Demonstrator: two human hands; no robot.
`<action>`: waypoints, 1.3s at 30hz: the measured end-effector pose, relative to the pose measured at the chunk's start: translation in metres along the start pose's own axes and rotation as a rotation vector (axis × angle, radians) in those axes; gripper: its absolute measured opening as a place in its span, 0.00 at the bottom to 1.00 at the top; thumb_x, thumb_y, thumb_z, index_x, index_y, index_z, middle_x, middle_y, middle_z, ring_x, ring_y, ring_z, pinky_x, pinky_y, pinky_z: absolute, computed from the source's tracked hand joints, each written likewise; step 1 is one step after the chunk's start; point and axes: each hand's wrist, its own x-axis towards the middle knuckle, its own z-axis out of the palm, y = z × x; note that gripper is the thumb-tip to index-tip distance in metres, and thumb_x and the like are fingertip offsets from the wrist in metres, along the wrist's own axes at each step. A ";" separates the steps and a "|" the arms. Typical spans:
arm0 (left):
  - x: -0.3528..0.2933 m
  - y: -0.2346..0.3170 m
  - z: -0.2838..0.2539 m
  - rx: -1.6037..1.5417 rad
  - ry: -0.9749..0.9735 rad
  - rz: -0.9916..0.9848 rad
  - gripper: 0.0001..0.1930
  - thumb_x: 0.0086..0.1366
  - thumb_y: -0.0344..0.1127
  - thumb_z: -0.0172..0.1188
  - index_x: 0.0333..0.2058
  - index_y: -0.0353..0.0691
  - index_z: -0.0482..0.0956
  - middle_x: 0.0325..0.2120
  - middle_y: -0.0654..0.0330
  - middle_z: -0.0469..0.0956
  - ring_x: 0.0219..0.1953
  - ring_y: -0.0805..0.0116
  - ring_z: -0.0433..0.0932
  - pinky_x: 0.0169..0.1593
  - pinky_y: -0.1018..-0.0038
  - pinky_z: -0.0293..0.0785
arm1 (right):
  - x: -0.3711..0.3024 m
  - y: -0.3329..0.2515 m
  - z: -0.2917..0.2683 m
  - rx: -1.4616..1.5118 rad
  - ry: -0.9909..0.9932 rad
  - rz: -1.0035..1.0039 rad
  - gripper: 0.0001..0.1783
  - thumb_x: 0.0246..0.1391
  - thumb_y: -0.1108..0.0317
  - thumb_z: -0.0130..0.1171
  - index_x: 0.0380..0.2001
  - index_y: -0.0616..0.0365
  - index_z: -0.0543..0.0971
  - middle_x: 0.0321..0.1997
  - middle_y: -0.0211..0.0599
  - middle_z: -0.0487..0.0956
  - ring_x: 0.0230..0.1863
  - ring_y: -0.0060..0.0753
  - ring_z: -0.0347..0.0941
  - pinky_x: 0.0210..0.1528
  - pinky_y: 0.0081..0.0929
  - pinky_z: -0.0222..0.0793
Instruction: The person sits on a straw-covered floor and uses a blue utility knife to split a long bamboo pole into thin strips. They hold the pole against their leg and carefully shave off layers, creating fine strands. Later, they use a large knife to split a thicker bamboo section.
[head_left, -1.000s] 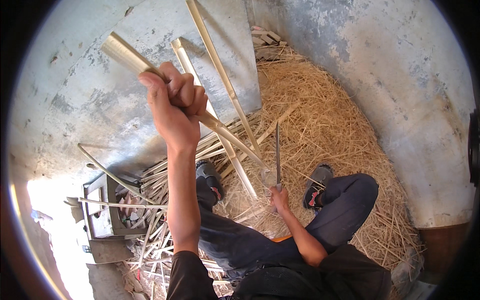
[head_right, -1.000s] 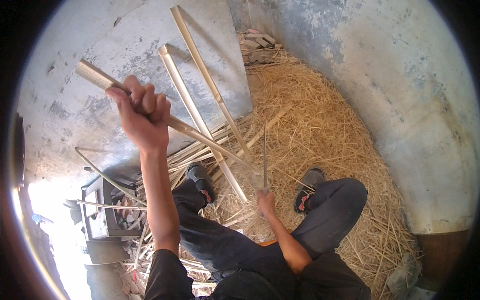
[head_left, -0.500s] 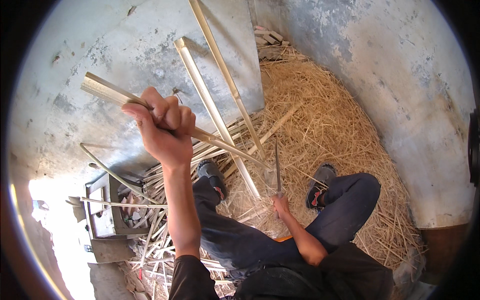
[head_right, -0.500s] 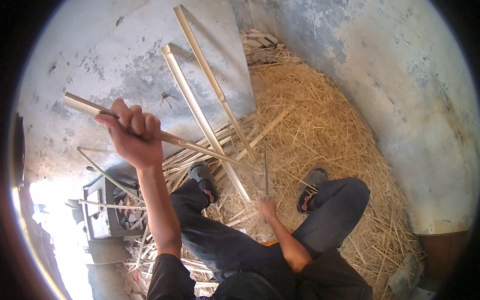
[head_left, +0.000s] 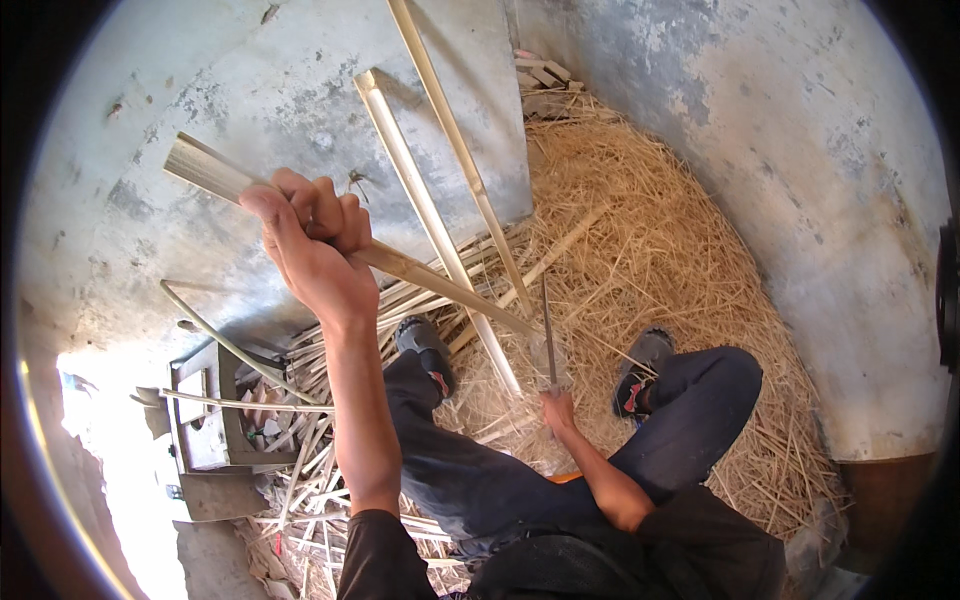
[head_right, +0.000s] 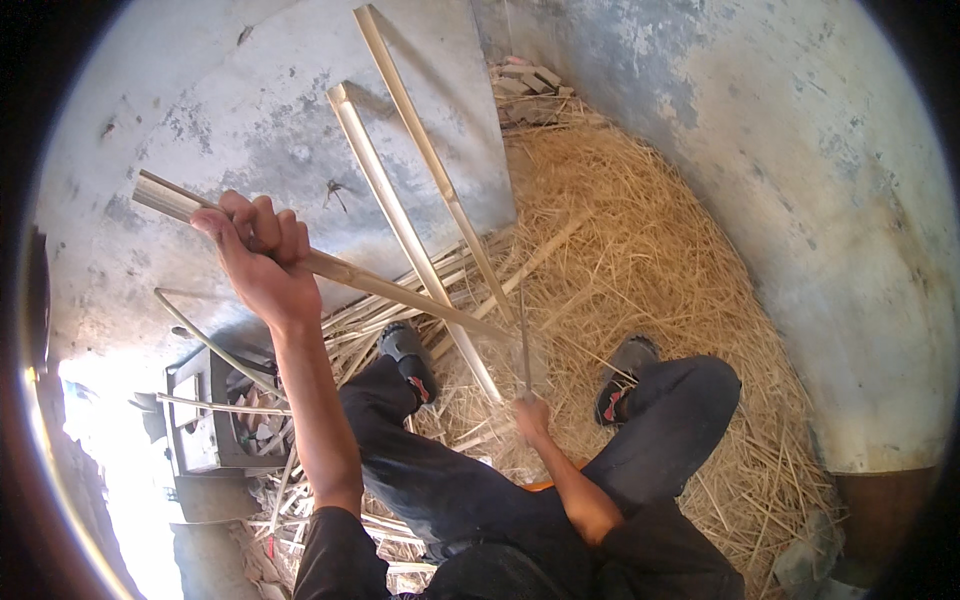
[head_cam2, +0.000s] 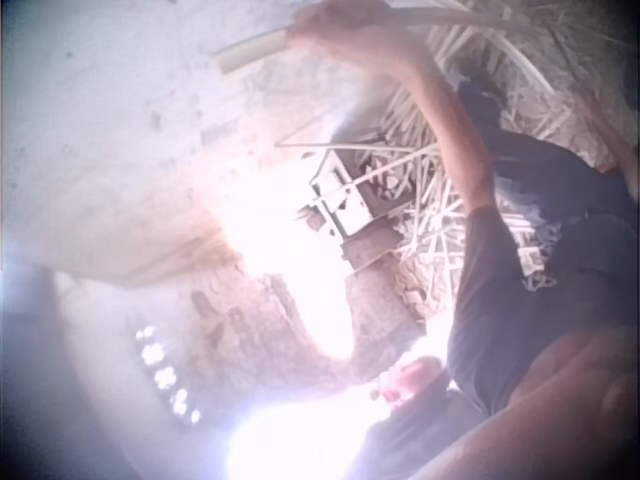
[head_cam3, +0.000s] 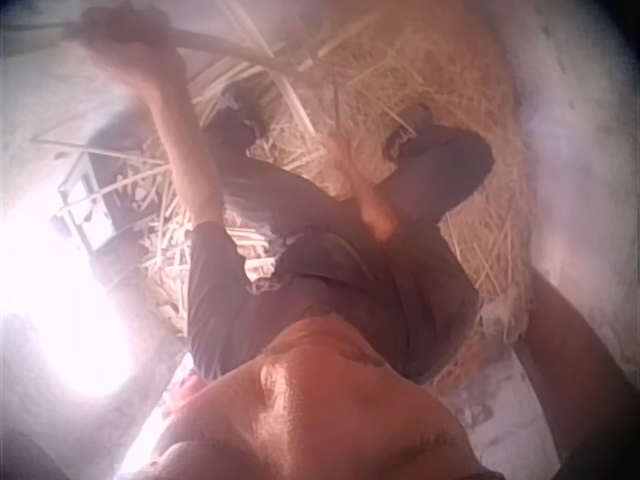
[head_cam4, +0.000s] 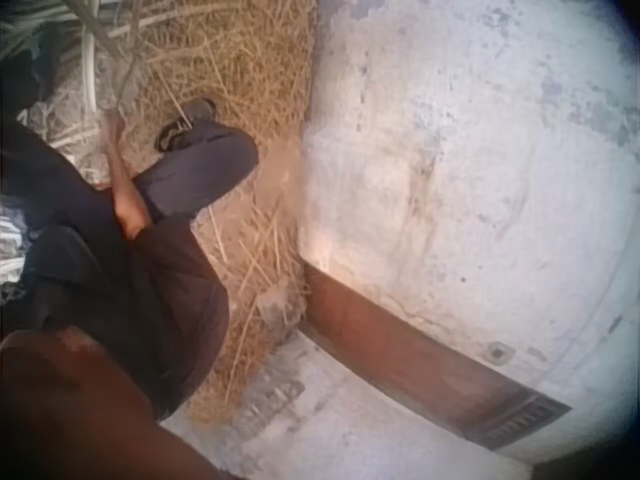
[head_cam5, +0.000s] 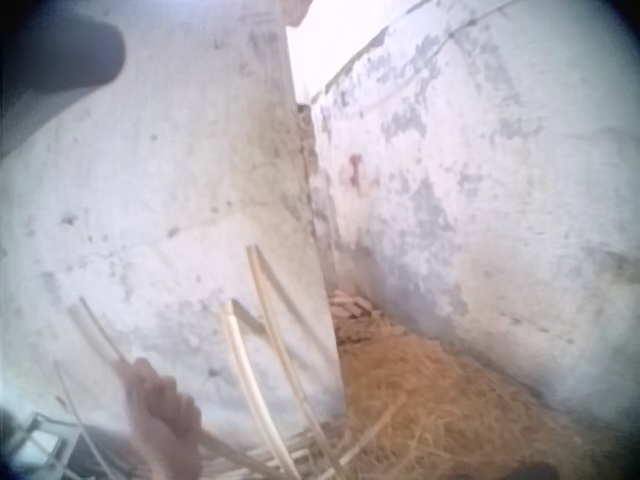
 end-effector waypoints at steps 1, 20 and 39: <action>0.000 0.000 0.000 -0.013 -0.014 0.000 0.29 0.79 0.67 0.42 0.26 0.50 0.55 0.17 0.74 0.44 0.19 0.80 0.38 0.22 0.73 0.37 | 0.005 -0.002 0.002 0.016 0.010 -0.034 0.16 0.54 0.61 0.65 0.30 0.68 0.83 0.22 0.46 0.81 0.27 0.42 0.81 0.32 0.41 0.70; -0.001 -0.001 0.005 0.010 -0.020 -0.013 0.30 0.78 0.67 0.44 0.26 0.50 0.56 0.17 0.74 0.45 0.19 0.79 0.40 0.23 0.73 0.37 | -0.019 -0.056 -0.003 -0.075 0.015 -0.375 0.16 0.58 0.65 0.62 0.18 0.60 0.76 0.13 0.30 0.73 0.14 0.28 0.69 0.20 0.33 0.63; 0.002 0.019 -0.042 0.000 0.143 0.002 0.27 0.81 0.63 0.42 0.26 0.51 0.56 0.18 0.73 0.46 0.19 0.80 0.42 0.23 0.76 0.41 | -0.014 -0.035 -0.013 -0.166 0.099 -0.437 0.15 0.52 0.63 0.69 0.28 0.68 0.82 0.23 0.45 0.81 0.26 0.40 0.78 0.34 0.39 0.73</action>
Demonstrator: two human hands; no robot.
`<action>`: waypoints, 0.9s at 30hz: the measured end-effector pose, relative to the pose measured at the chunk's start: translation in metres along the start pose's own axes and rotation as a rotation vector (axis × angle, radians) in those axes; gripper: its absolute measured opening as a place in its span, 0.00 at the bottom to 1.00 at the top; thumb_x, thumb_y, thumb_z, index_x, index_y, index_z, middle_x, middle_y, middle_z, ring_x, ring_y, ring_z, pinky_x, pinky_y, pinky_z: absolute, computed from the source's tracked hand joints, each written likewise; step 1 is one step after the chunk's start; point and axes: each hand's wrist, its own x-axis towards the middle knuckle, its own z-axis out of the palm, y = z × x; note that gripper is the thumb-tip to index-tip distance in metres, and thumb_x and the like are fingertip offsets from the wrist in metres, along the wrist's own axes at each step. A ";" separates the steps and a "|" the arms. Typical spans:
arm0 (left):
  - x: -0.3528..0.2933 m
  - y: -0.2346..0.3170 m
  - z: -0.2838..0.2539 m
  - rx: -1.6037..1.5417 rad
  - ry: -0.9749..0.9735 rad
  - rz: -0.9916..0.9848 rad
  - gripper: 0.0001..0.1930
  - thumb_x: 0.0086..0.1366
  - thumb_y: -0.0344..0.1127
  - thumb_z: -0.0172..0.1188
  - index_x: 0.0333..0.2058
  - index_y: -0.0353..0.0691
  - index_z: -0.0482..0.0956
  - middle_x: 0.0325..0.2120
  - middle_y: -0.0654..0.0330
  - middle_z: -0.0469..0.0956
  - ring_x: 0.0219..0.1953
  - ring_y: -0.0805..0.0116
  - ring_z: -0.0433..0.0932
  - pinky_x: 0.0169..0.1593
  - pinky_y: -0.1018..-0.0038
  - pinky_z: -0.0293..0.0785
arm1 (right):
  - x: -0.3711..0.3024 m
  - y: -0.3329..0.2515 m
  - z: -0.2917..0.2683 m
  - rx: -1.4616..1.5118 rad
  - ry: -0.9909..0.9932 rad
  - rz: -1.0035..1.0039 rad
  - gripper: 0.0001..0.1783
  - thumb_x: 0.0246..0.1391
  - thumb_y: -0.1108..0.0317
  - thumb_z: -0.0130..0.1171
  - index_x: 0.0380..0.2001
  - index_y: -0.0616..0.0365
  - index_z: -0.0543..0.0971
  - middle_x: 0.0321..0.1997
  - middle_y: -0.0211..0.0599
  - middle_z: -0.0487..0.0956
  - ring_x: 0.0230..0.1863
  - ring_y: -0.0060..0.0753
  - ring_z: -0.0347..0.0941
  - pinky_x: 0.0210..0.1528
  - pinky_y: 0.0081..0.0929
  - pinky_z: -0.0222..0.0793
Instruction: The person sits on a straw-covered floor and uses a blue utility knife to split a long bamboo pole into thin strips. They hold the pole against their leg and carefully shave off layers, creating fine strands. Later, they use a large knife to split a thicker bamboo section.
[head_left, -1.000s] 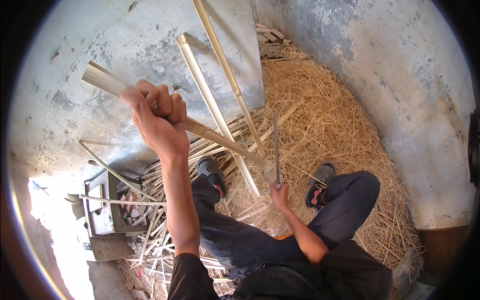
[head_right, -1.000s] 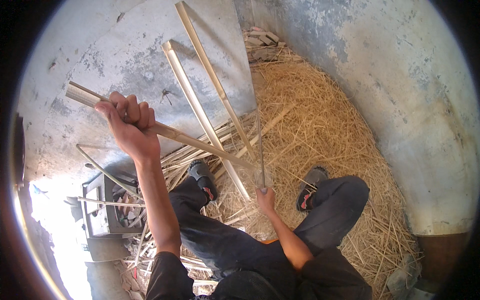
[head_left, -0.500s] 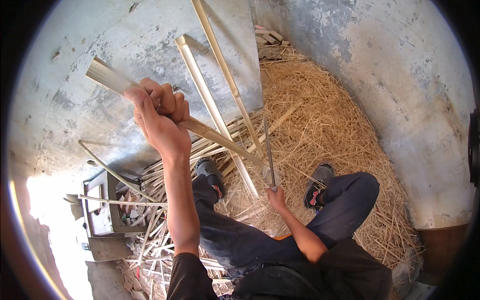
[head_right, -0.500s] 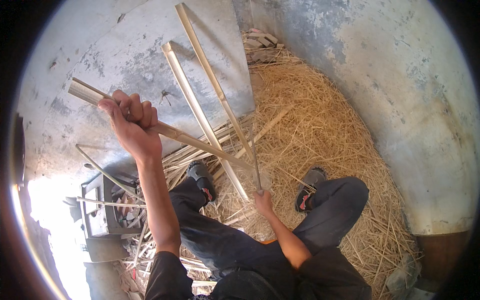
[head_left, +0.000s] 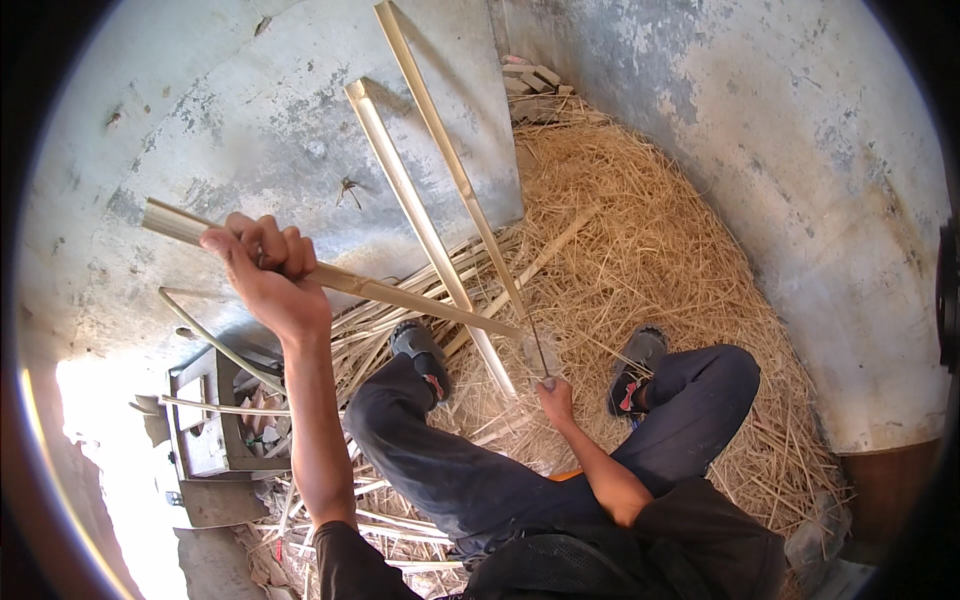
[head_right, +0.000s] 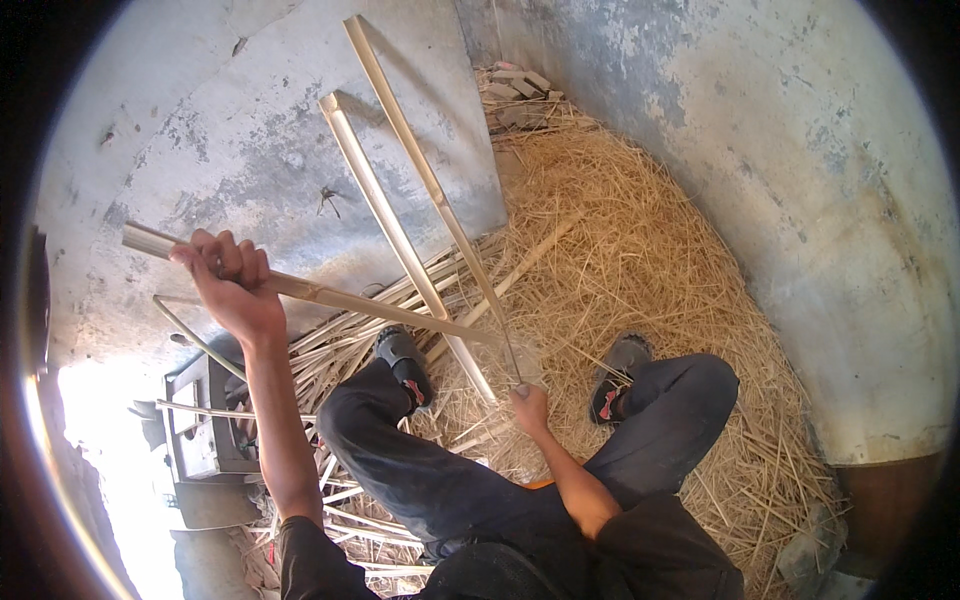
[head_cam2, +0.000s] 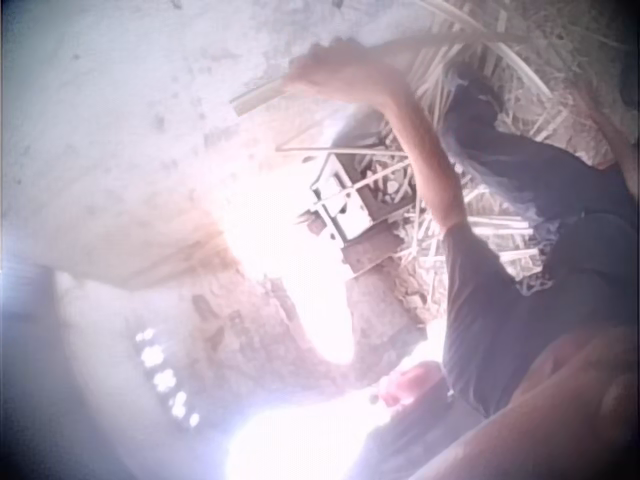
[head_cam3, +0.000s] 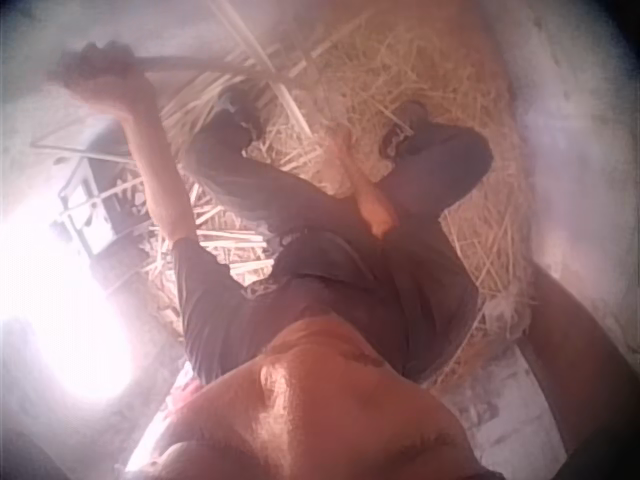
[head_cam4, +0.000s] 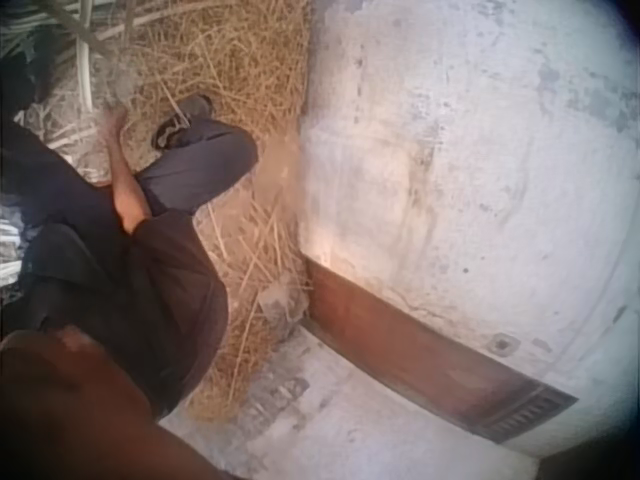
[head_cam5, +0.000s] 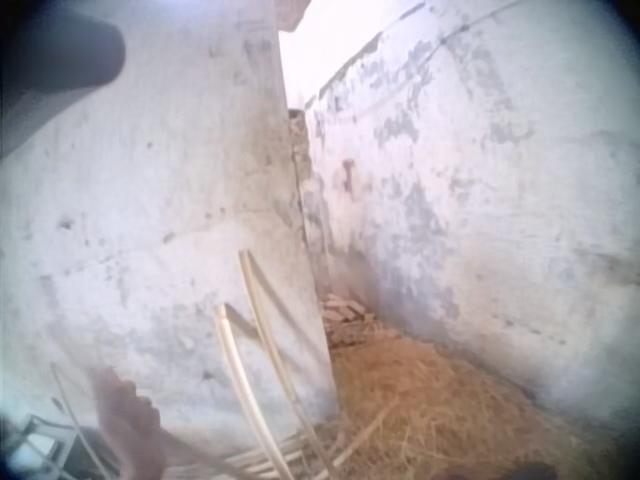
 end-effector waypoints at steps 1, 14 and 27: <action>0.000 0.005 0.000 0.003 0.008 0.011 0.27 0.81 0.63 0.42 0.26 0.51 0.56 0.18 0.73 0.46 0.19 0.80 0.42 0.23 0.76 0.42 | -0.002 -0.007 0.000 0.042 0.005 -0.024 0.16 0.52 0.62 0.69 0.28 0.68 0.82 0.23 0.47 0.82 0.26 0.41 0.79 0.35 0.39 0.73; 0.041 0.145 0.021 0.182 0.108 0.437 0.22 0.85 0.50 0.41 0.29 0.47 0.60 0.20 0.70 0.48 0.20 0.78 0.44 0.22 0.77 0.45 | 0.013 0.020 -0.014 0.095 0.263 0.314 0.14 0.59 0.63 0.64 0.29 0.65 0.79 0.23 0.39 0.77 0.29 0.40 0.76 0.38 0.40 0.70; 0.094 0.154 -0.059 0.038 0.023 0.369 0.23 0.85 0.51 0.38 0.29 0.44 0.58 0.21 0.67 0.47 0.21 0.74 0.45 0.23 0.73 0.45 | 0.015 -0.118 -0.056 0.823 -0.019 0.130 0.16 0.68 0.57 0.63 0.41 0.63 0.83 0.15 0.19 0.63 0.12 0.13 0.55 0.13 0.21 0.48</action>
